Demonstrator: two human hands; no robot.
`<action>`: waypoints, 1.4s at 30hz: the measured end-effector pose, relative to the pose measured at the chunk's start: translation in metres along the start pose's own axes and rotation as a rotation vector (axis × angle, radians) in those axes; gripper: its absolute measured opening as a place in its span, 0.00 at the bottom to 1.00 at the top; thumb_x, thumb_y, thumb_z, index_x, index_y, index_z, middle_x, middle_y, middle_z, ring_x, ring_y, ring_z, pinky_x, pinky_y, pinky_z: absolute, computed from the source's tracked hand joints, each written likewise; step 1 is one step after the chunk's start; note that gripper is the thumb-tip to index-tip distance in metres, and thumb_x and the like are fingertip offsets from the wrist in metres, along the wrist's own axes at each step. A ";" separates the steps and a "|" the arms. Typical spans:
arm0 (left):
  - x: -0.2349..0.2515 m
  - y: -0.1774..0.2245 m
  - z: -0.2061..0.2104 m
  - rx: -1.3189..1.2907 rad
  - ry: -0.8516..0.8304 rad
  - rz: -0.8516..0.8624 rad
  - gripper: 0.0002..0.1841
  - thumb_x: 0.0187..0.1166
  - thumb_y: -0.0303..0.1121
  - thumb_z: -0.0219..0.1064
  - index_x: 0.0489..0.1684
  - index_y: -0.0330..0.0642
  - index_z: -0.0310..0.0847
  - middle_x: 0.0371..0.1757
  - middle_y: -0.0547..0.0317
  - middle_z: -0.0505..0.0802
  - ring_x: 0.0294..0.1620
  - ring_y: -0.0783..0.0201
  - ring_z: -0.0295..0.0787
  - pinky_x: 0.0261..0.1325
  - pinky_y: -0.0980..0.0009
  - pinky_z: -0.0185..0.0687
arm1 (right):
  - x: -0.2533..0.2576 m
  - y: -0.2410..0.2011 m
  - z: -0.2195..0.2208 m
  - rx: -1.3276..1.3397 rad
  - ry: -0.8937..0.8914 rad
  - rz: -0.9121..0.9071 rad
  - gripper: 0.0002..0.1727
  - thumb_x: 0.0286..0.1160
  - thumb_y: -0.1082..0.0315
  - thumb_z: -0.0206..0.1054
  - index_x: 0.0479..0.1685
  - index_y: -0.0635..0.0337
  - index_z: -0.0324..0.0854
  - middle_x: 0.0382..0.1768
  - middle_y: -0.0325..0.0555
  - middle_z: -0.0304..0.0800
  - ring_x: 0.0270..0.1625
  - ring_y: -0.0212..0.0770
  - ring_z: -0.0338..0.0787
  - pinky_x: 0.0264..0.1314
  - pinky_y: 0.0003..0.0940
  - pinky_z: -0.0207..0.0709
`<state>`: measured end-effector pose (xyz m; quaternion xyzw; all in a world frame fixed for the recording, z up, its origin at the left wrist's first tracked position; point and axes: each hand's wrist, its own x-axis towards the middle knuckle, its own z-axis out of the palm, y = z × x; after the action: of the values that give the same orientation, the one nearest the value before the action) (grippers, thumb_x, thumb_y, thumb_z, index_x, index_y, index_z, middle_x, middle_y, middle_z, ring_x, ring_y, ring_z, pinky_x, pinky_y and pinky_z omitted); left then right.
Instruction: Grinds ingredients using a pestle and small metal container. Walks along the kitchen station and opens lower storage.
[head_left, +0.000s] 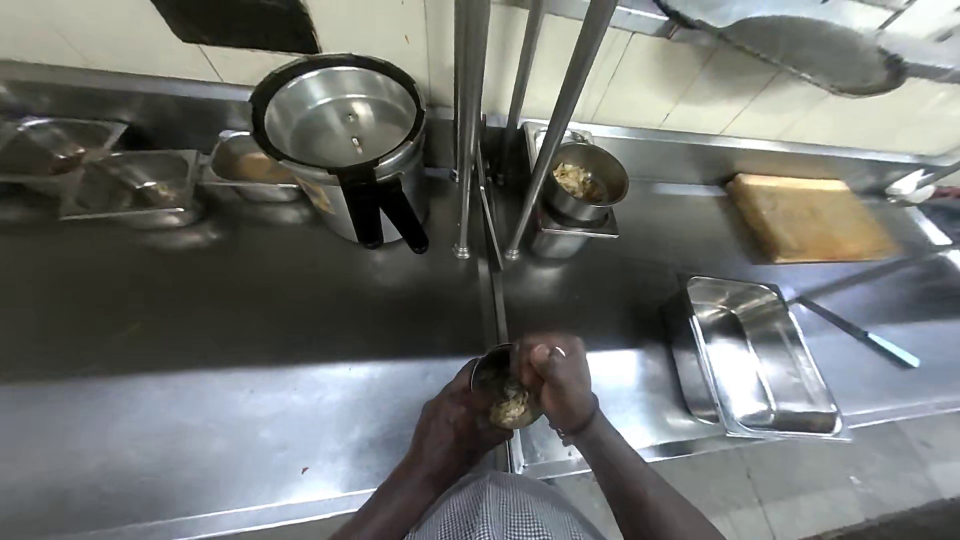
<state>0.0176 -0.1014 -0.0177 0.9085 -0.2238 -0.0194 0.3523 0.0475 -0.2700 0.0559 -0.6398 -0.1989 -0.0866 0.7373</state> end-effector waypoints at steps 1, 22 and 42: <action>0.000 0.001 0.000 0.007 -0.005 -0.007 0.21 0.57 0.55 0.84 0.36 0.50 0.94 0.72 0.52 0.88 0.56 0.57 0.95 0.50 0.53 0.93 | 0.000 0.002 -0.001 0.016 -0.001 0.007 0.31 0.83 0.37 0.58 0.14 0.47 0.74 0.11 0.24 0.68 0.17 0.19 0.71 0.22 0.18 0.67; -0.012 -0.013 0.004 -0.002 0.158 0.087 0.20 0.52 0.51 0.87 0.31 0.48 0.90 0.67 0.46 0.89 0.53 0.54 0.96 0.44 0.54 0.94 | 0.000 -0.072 0.009 0.065 -0.137 -0.057 0.32 0.87 0.40 0.55 0.15 0.52 0.69 0.13 0.29 0.65 0.18 0.22 0.68 0.21 0.19 0.63; -0.007 -0.007 -0.002 0.040 0.006 0.024 0.19 0.58 0.52 0.84 0.43 0.52 0.94 0.75 0.46 0.86 0.59 0.52 0.94 0.50 0.50 0.93 | -0.016 -0.009 0.005 0.096 -0.079 0.084 0.31 0.83 0.35 0.58 0.16 0.48 0.75 0.12 0.24 0.68 0.17 0.17 0.70 0.22 0.15 0.65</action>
<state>0.0143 -0.0929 -0.0215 0.9127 -0.2339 -0.0079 0.3349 0.0288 -0.2685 0.0577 -0.6146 -0.2047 -0.0205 0.7615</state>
